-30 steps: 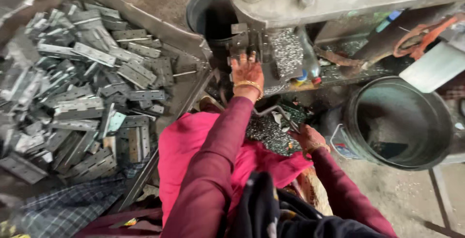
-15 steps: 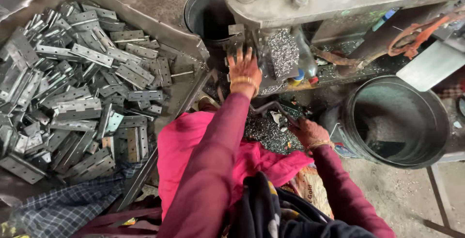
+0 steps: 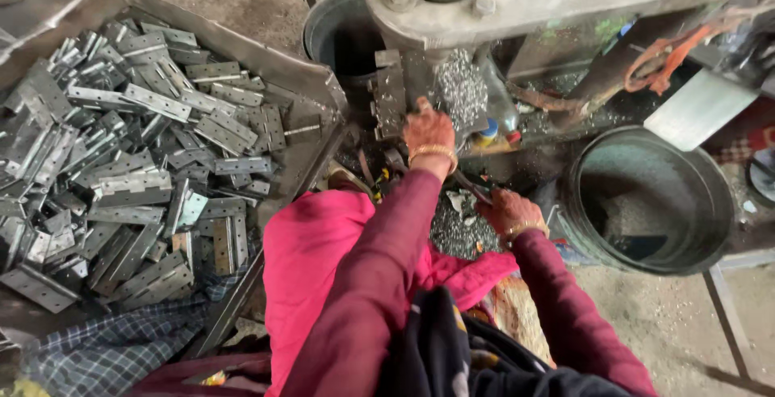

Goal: The person picks up metal hinge components from a large bin and places them one at a time into a stamping or punching machine, while using a small tool to clear metal shavings from the work area.

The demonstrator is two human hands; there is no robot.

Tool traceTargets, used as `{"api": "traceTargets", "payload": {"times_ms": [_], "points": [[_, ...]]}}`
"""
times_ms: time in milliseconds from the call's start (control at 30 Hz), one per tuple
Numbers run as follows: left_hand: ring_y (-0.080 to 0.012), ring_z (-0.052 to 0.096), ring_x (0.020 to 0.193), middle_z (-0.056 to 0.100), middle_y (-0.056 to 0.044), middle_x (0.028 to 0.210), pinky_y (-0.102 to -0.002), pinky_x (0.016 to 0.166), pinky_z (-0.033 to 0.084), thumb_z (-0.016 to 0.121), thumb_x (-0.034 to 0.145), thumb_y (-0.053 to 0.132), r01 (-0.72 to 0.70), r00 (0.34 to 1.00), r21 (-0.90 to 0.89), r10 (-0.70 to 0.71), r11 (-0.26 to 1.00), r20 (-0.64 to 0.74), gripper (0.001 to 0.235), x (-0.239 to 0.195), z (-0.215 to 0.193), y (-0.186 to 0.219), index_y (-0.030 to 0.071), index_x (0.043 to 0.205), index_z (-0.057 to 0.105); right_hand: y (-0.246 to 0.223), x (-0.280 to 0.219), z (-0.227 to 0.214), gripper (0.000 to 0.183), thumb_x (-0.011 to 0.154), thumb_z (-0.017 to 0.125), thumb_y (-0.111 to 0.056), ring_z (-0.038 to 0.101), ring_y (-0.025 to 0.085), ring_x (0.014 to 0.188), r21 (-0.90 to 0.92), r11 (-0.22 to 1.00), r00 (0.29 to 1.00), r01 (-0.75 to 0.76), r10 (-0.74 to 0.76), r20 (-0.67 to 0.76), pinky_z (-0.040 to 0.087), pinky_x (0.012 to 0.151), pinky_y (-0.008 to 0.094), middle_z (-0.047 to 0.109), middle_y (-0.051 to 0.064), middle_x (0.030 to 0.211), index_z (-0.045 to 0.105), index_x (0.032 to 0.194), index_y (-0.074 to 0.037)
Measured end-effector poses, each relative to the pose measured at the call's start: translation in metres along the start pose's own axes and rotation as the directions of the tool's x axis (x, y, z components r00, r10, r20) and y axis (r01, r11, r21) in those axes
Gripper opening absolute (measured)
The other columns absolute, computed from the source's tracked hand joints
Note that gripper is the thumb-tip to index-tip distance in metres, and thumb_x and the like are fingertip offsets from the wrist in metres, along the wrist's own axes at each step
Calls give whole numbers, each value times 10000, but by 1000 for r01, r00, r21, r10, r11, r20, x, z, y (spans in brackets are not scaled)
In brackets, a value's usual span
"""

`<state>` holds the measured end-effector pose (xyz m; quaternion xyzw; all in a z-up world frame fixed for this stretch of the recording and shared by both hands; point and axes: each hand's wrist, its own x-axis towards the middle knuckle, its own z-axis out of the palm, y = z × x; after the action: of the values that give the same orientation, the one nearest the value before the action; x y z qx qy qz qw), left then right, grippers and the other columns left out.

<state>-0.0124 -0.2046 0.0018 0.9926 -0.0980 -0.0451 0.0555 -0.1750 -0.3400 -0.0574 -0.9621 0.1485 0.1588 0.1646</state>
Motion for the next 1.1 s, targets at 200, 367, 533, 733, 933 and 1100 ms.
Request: {"api": "traceTargets", "payload": {"times_ms": [200, 367, 533, 733, 933, 1100], "points": [[-277, 501, 1280, 619, -102, 1384, -530, 1059, 374, 511, 944, 207, -254, 875, 112, 277, 961, -397, 364, -39, 51, -62, 32, 1161, 745, -10, 2, -9, 469, 908, 621, -488, 704, 384, 1058, -107, 994, 999, 18, -14, 42, 563, 859, 498, 710, 160, 1151, 629, 1233, -149], [-254, 482, 1356, 645, -90, 1342, -453, 1092, 364, 522, 970, 201, -188, 975, 177, 206, 966, -88, 303, -10, 20, -36, 83, 1095, 772, -4, 10, -13, 440, 954, 597, -540, 710, 356, 1059, -186, 981, 998, 62, -63, 3, 561, 874, 473, 738, 148, 1111, 682, 1150, -155], [-251, 497, 1284, 676, -77, 1254, -442, 1015, 380, 569, 873, 207, -168, 949, 206, 215, 964, -230, 265, -15, 0, -33, 113, 959, 802, 41, 25, 70, 428, 942, 576, -572, 717, 367, 975, 1, 988, 987, 157, -156, -35, 555, 801, 491, 745, 147, 1018, 709, 1133, -213], [-250, 495, 1288, 680, -68, 1243, -442, 994, 387, 554, 922, 207, -172, 974, 188, 196, 967, -116, 271, -14, 7, -36, 109, 985, 799, 38, 27, 57, 556, 909, 609, -655, 702, 403, 954, 0, 997, 996, 74, -74, -42, 547, 777, 524, 733, 169, 961, 721, 1048, -128], [-270, 491, 1331, 650, -88, 1340, -489, 1055, 365, 545, 912, 215, -182, 928, 113, 209, 977, -308, 285, -1, 34, -49, 97, 979, 796, 51, 33, 99, 600, 845, 664, -646, 697, 398, 926, 227, 970, 995, 92, -83, -50, 548, 774, 504, 712, 186, 925, 717, 977, -63], [-262, 463, 1358, 627, -52, 1360, -502, 1054, 356, 521, 887, 197, -167, 963, 153, 194, 974, -186, 298, 18, 27, -47, 123, 1002, 786, 41, 29, 54, 550, 888, 600, -623, 708, 398, 938, -35, 994, 992, 104, -106, -66, 537, 751, 537, 726, 167, 973, 692, 1045, -104]]}}
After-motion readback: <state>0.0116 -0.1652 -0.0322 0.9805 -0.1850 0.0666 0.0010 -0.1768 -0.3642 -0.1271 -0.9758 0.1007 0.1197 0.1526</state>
